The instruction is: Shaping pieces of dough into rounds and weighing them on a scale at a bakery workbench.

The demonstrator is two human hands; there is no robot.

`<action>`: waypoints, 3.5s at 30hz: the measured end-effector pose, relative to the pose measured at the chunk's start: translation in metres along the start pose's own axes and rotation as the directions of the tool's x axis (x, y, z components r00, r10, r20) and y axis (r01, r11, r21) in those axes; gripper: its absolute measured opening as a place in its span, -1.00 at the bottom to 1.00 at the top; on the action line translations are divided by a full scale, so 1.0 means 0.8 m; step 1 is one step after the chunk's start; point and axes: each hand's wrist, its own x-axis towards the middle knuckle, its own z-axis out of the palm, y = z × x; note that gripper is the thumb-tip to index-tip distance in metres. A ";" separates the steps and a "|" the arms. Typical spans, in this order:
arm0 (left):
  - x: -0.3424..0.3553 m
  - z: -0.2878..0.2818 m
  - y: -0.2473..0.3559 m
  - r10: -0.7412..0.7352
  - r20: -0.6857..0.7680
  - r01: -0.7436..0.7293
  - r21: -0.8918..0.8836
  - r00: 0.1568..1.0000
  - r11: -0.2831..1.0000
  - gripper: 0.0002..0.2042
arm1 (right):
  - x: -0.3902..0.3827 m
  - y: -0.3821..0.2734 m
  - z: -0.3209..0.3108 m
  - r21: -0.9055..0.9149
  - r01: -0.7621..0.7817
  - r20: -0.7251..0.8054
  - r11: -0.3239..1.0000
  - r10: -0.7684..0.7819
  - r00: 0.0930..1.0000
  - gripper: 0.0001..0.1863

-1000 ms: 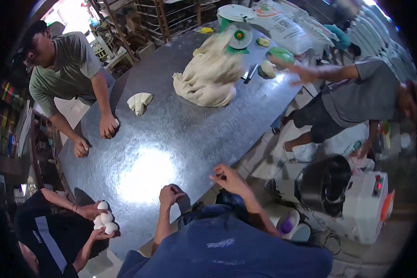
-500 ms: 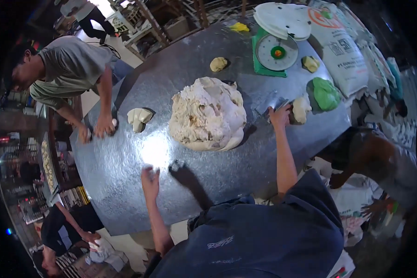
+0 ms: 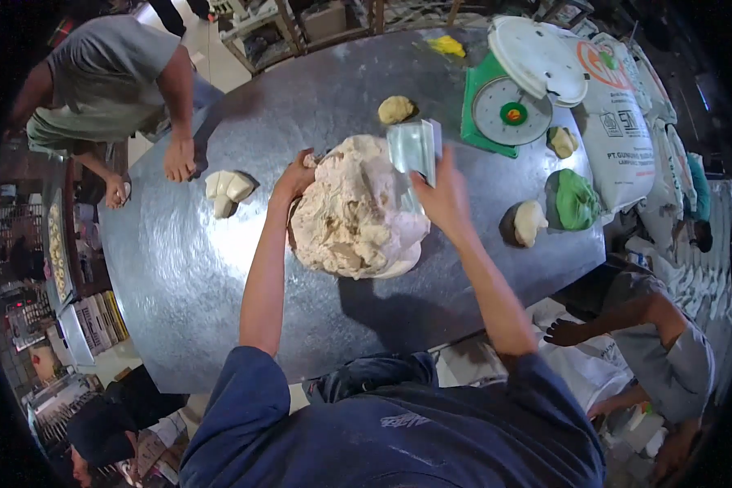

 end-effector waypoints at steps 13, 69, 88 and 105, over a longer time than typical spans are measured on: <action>-0.135 0.014 0.017 0.098 -0.300 -0.263 -0.583 0.949 0.769 -0.13 | 0.070 -0.041 0.186 -0.394 0.321 0.562 0.861 -0.050 0.826 -0.48; -0.425 0.091 -0.119 0.215 -0.577 -0.186 0.111 0.788 0.976 -0.01 | -0.141 -0.072 0.027 -0.187 0.204 0.411 0.961 -0.112 0.905 -0.49; -0.484 0.158 -0.172 -0.421 -0.342 0.133 -0.622 0.840 0.772 -0.39 | -0.174 -0.058 0.284 -0.169 0.281 0.495 0.945 -0.165 0.853 -0.49; -0.409 0.120 -0.146 -0.380 -0.450 0.170 -0.440 0.808 0.882 -0.11 | -0.246 -0.031 0.167 -0.371 0.648 0.750 0.665 -0.196 0.632 -0.64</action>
